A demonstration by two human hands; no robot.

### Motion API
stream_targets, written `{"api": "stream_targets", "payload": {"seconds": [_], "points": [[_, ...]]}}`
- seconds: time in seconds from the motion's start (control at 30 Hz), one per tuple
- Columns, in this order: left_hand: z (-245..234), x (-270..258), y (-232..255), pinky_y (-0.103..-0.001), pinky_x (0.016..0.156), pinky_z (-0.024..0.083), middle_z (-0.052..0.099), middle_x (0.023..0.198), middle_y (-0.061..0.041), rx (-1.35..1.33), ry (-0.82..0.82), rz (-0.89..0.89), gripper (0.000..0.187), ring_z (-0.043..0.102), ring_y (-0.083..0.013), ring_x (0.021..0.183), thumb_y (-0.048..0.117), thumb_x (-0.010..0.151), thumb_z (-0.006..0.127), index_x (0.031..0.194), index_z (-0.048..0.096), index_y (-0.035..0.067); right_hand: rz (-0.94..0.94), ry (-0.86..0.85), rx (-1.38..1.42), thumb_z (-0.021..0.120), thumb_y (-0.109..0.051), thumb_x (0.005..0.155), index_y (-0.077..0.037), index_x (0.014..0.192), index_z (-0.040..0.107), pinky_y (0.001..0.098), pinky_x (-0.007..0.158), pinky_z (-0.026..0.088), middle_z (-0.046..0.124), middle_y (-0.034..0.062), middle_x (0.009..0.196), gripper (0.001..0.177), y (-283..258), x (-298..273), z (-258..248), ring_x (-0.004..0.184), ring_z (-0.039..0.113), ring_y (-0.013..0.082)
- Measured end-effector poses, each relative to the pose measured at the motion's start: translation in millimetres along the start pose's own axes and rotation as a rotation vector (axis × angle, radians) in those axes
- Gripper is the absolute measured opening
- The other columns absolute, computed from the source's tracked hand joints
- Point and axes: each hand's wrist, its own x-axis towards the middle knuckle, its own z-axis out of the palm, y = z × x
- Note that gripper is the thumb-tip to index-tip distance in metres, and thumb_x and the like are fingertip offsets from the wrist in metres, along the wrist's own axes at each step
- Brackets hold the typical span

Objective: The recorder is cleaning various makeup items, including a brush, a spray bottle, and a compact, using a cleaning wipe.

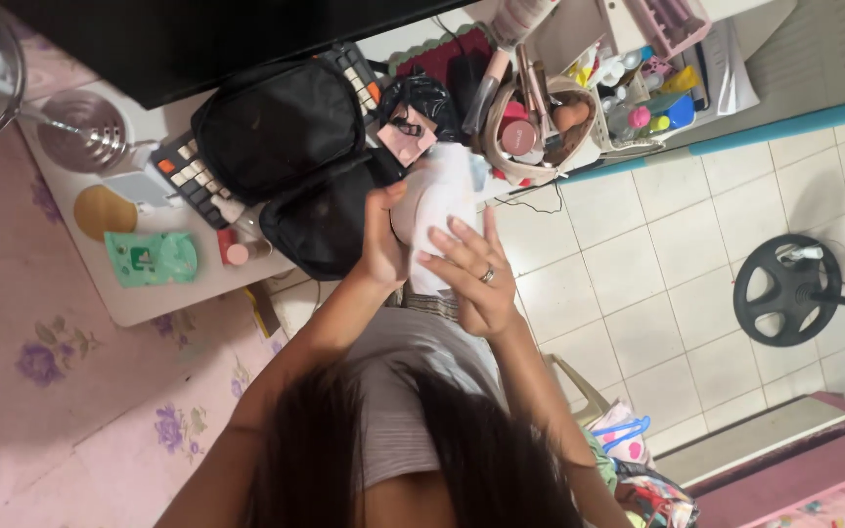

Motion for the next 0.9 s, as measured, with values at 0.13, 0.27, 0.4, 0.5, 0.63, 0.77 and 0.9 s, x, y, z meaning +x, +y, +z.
{"api": "stream_targets", "payload": {"seconds": [0.13, 0.27, 0.4, 0.5, 0.63, 0.77, 0.9], "points": [[-28, -1, -22, -0.036, 0.110, 0.050, 0.063, 0.137, -0.010, 0.189, 0.142, -0.134, 0.067, 0.063, -0.0214, 0.126, 0.051, 0.102, 0.030, 0.145, 0.049, 0.003, 0.055, 0.120, 0.082, 0.045, -0.008, 0.097, -0.005, 0.108, 0.066, 0.0641, 0.132, 0.011, 0.069, 0.0179, 0.134, 0.023, -17, 25, 2, 0.144, 0.053, 0.0362], [-55, -22, -41, -0.041, 0.106, 0.049, 0.062, 0.134, -0.014, 0.164, -0.017, -0.217, 0.073, 0.062, -0.0258, 0.122, 0.058, 0.108, 0.026, 0.147, 0.048, 0.001, 0.167, 0.065, -0.016, 0.045, -0.015, 0.098, -0.002, 0.121, 0.058, 0.0540, 0.122, 0.031, 0.063, 0.0189, 0.139, 0.030, -10, 21, -3, 0.137, 0.054, 0.0378], [-26, -20, -67, -0.040, 0.110, 0.046, 0.055, 0.137, -0.013, 0.435, 0.149, 0.063, 0.063, 0.055, -0.0232, 0.129, 0.047, 0.105, 0.052, 0.148, 0.044, 0.001, 0.700, 0.311, 0.400, 0.037, -0.019, 0.109, 0.002, 0.140, 0.054, 0.0490, 0.115, 0.042, 0.059, 0.0189, 0.140, 0.041, 39, -38, 32, 0.133, 0.055, 0.0390], [12, 0, -69, -0.047, 0.116, 0.045, 0.053, 0.135, -0.015, 1.248, 0.167, 0.466, 0.061, 0.055, -0.0265, 0.130, 0.051, 0.107, 0.053, 0.147, 0.042, 0.006, 1.136, 0.741, 0.983, 0.041, -0.009, 0.097, 0.003, 0.141, 0.052, 0.0492, 0.105, 0.049, 0.062, 0.0197, 0.134, 0.047, 45, -33, 40, 0.123, 0.061, 0.0356], [-8, 52, -54, -0.047, 0.099, 0.054, 0.054, 0.136, -0.020, 1.698, 0.206, 0.453, 0.066, 0.059, -0.0393, 0.126, 0.048, 0.095, 0.069, 0.141, 0.044, 0.008, 1.410, 0.705, 1.292, 0.038, -0.014, 0.097, -0.005, 0.139, 0.052, 0.0454, 0.109, 0.052, 0.064, 0.0145, 0.133, 0.046, 73, -56, 21, 0.123, 0.064, 0.0276], [-52, 118, -40, -0.051, 0.084, 0.056, 0.050, 0.141, -0.023, 2.034, 0.271, 0.350, 0.071, 0.062, -0.0436, 0.114, 0.047, 0.088, 0.079, 0.143, 0.048, 0.014, 1.508, 0.717, 1.529, 0.039, -0.033, 0.107, -0.003, 0.133, 0.055, 0.0475, 0.100, 0.054, 0.065, 0.0147, 0.125, 0.042, 112, -73, -21, 0.114, 0.065, 0.0310], [-84, 167, -28, -0.050, 0.085, 0.055, 0.049, 0.143, -0.014, 2.308, 0.353, 0.273, 0.074, 0.058, -0.0381, 0.120, 0.045, 0.086, 0.085, 0.146, 0.051, 0.019, 1.366, 0.726, 1.265, 0.040, -0.036, 0.120, 0.002, 0.137, 0.051, 0.0493, 0.101, 0.053, 0.062, 0.0171, 0.123, 0.043, 173, -142, -53, 0.115, 0.061, 0.0348]]}}
